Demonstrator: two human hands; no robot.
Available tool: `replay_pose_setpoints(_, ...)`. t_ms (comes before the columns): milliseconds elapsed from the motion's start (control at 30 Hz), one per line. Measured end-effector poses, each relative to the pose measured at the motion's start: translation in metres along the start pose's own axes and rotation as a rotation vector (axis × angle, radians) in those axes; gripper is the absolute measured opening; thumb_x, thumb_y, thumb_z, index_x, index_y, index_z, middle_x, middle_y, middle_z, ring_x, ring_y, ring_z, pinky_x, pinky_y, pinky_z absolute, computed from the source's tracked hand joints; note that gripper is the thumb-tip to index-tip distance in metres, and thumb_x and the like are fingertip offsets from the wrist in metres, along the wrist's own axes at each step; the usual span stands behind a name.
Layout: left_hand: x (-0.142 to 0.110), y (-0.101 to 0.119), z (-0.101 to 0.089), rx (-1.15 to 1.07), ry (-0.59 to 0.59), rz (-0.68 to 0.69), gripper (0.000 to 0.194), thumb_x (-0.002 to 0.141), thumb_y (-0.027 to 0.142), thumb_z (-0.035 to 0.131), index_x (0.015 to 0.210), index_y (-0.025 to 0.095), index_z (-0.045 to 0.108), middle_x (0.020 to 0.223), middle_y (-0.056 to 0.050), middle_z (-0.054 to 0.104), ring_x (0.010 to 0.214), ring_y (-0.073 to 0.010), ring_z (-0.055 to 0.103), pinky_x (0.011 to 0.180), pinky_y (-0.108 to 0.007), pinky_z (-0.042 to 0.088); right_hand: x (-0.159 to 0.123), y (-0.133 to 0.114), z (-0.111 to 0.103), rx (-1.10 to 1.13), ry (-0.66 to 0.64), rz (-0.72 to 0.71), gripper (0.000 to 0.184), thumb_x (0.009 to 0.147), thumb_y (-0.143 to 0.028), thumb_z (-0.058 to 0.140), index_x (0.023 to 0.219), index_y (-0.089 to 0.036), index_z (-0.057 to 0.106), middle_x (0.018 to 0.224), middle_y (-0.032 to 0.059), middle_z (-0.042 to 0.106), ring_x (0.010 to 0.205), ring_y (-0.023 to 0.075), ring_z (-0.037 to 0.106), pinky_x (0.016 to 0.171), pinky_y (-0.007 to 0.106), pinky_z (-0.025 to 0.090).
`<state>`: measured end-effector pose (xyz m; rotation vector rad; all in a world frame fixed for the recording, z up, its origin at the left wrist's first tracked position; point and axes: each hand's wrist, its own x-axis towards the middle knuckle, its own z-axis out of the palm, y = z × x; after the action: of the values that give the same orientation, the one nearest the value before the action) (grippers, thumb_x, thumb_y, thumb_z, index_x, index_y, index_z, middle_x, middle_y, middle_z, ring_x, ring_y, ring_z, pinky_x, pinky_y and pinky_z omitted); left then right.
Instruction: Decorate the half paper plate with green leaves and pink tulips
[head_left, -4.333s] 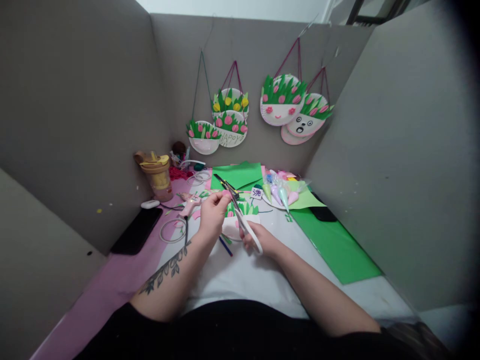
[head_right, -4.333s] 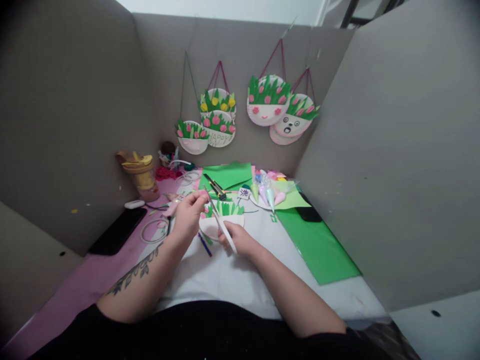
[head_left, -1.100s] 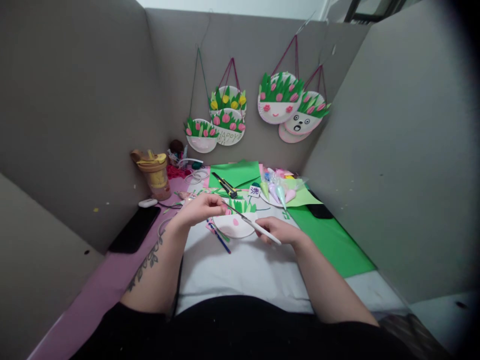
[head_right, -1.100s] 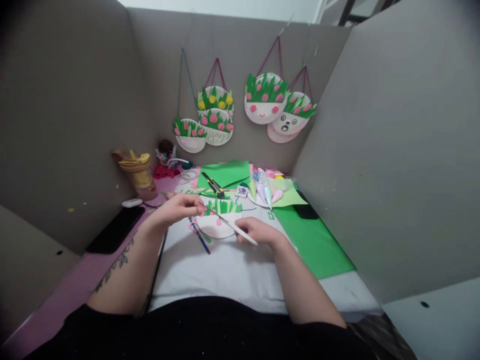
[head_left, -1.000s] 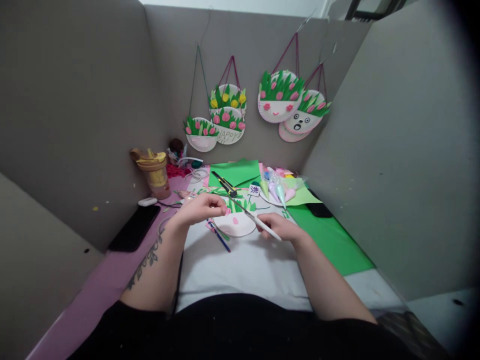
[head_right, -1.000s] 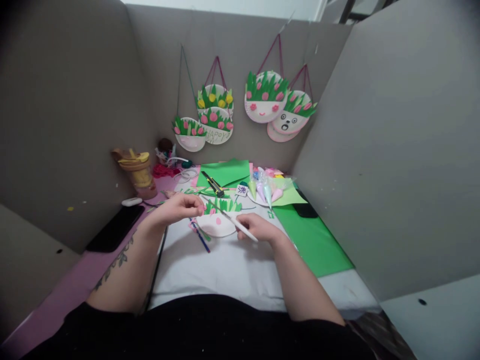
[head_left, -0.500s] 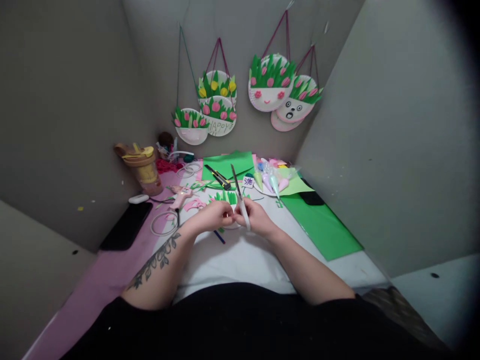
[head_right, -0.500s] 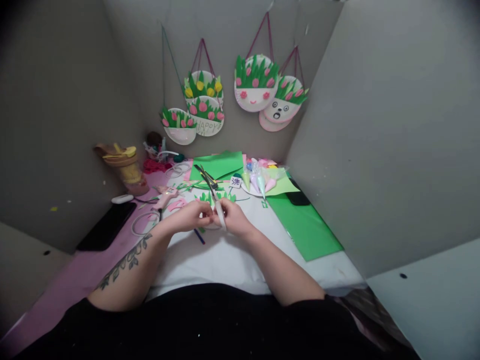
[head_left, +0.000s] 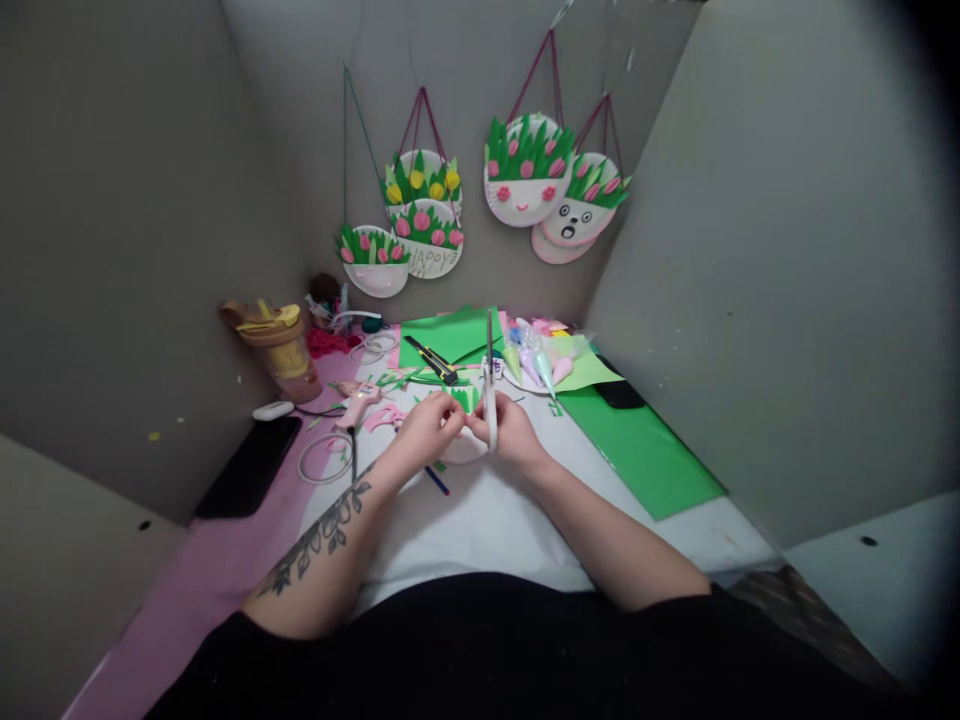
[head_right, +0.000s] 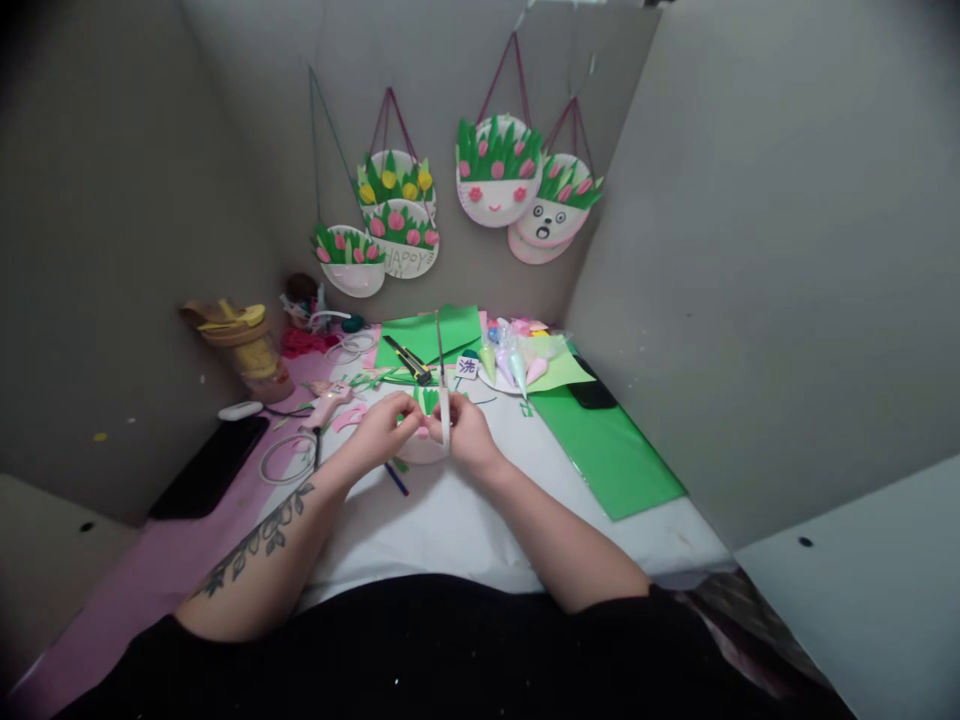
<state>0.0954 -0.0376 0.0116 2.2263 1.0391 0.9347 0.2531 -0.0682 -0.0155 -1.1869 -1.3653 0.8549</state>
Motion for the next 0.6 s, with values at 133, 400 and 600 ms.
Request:
replay_pose_setpoints(133, -0.001, 0.007, 0.009, -0.134, 0.089, -0.094, 0.017, 0.079, 0.028, 0.053, 0.069, 0.016, 0.059, 0.069, -0.001, 0.057, 0.068, -0.0140, 0.051, 0.061, -0.023, 0.037, -0.002, 0.000, 0.005, 0.096, 0.116, -0.023, 0.027, 0.067, -0.035, 0.068, 0.076, -0.019, 0.049, 0.067, -0.0027, 0.053, 0.061, 0.0125, 0.049, 0.060, 0.025, 0.041)
replay_pose_setpoints(400, 0.001, 0.009, 0.002, -0.447, 0.188, -0.201, 0.022, 0.075, 0.035, 0.062, 0.069, 0.014, 0.064, 0.063, 0.001, 0.059, 0.060, -0.0116, 0.050, 0.058, -0.022, 0.038, -0.005, -0.001, 0.001, 0.106, 0.047, -0.035, 0.027, 0.067, -0.034, 0.070, 0.078, -0.018, 0.050, 0.068, -0.0029, 0.053, 0.061, 0.0111, 0.049, 0.060, 0.024, 0.042)
replay_pose_setpoints(600, 0.007, 0.002, -0.015, -0.717, 0.535, -0.296, 0.024, 0.073, 0.039, 0.065, 0.075, 0.015, 0.065, 0.071, 0.000, 0.061, 0.062, -0.0098, 0.053, 0.057, -0.020, 0.040, -0.013, 0.006, 0.005, 0.121, -0.332, 0.128, 0.035, 0.074, -0.049, 0.060, 0.078, -0.016, 0.051, 0.067, 0.0013, 0.056, 0.053, 0.0125, 0.055, 0.051, 0.025, 0.043)
